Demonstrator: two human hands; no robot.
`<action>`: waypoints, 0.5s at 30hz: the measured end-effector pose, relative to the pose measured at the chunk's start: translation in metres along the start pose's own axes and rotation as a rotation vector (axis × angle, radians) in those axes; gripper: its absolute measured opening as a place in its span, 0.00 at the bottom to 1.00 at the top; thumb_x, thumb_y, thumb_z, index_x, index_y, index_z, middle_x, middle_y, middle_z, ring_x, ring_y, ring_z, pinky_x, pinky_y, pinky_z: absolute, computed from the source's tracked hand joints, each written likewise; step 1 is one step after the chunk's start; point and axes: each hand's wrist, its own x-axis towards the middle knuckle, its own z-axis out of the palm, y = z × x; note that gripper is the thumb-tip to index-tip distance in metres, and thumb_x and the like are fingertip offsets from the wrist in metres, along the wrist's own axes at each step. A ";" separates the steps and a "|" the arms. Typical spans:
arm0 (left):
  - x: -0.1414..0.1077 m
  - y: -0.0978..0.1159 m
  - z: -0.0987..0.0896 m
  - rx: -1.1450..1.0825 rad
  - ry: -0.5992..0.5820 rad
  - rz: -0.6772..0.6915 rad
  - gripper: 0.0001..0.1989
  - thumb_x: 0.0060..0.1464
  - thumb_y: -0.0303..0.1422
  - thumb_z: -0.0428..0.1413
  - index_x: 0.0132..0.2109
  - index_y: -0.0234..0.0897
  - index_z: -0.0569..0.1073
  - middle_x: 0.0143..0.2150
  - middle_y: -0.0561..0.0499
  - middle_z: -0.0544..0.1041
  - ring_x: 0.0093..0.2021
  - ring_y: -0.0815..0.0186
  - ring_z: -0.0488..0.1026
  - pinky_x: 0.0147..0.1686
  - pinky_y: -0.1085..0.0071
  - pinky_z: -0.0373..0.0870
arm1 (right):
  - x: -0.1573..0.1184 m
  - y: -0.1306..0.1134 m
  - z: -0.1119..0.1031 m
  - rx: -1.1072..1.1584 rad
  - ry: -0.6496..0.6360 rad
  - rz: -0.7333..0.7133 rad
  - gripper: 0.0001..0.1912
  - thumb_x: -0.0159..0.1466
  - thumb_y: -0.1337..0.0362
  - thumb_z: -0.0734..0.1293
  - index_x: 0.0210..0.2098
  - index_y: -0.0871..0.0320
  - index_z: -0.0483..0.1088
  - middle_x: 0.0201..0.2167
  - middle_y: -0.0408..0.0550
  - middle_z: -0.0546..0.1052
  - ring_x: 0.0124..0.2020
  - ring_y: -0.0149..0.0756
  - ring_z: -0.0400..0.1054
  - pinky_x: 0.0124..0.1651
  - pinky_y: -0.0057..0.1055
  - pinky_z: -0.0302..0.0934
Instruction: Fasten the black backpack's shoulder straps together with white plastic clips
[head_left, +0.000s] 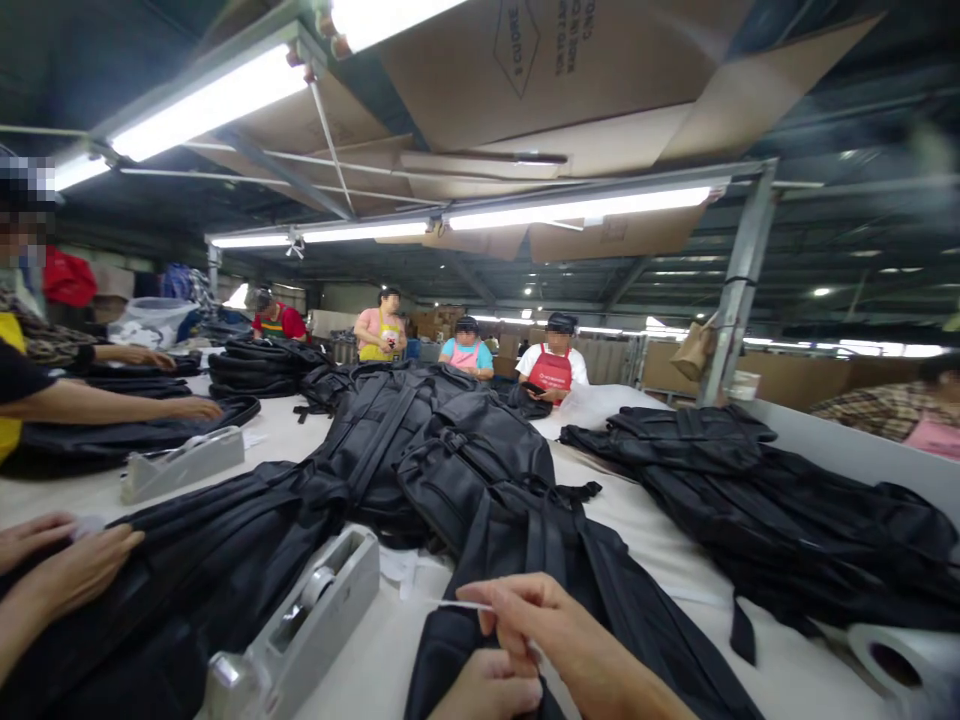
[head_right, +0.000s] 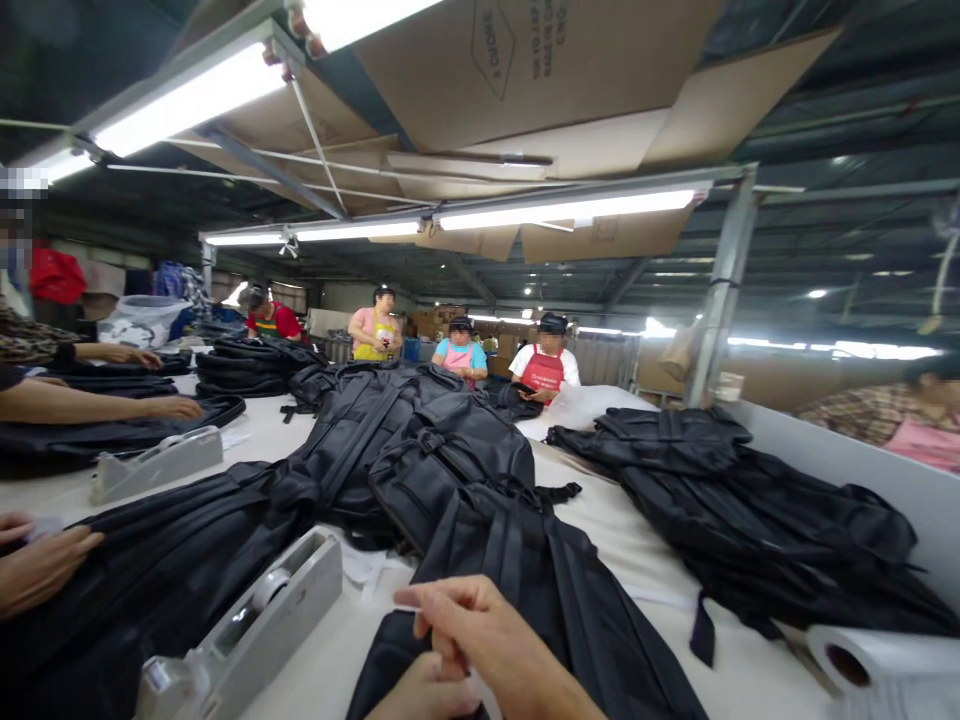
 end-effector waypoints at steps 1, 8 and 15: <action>0.005 -0.007 0.006 -0.024 -0.011 0.010 0.11 0.41 0.36 0.64 0.29 0.32 0.76 0.28 0.50 0.76 0.36 0.60 0.74 0.46 0.62 0.67 | -0.007 0.001 -0.006 -0.014 0.018 -0.005 0.29 0.53 0.42 0.70 0.40 0.62 0.77 0.19 0.37 0.64 0.18 0.21 0.50 0.22 0.24 0.45; 0.012 -0.006 0.011 0.017 0.040 0.148 0.16 0.38 0.39 0.66 0.35 0.33 0.79 0.39 0.44 0.80 0.49 0.51 0.73 0.56 0.61 0.61 | -0.052 0.009 -0.040 -0.132 0.202 -0.025 0.21 0.47 0.55 0.73 0.38 0.60 0.79 0.20 0.40 0.70 0.22 0.26 0.58 0.26 0.26 0.50; 0.001 0.022 0.031 -0.115 0.161 -0.162 0.14 0.43 0.38 0.64 0.35 0.32 0.76 0.29 0.45 0.80 0.28 0.64 0.75 0.34 0.70 0.71 | -0.073 0.023 -0.087 -0.109 0.327 -0.008 0.13 0.48 0.58 0.68 0.30 0.60 0.71 0.19 0.40 0.72 0.21 0.28 0.64 0.21 0.24 0.51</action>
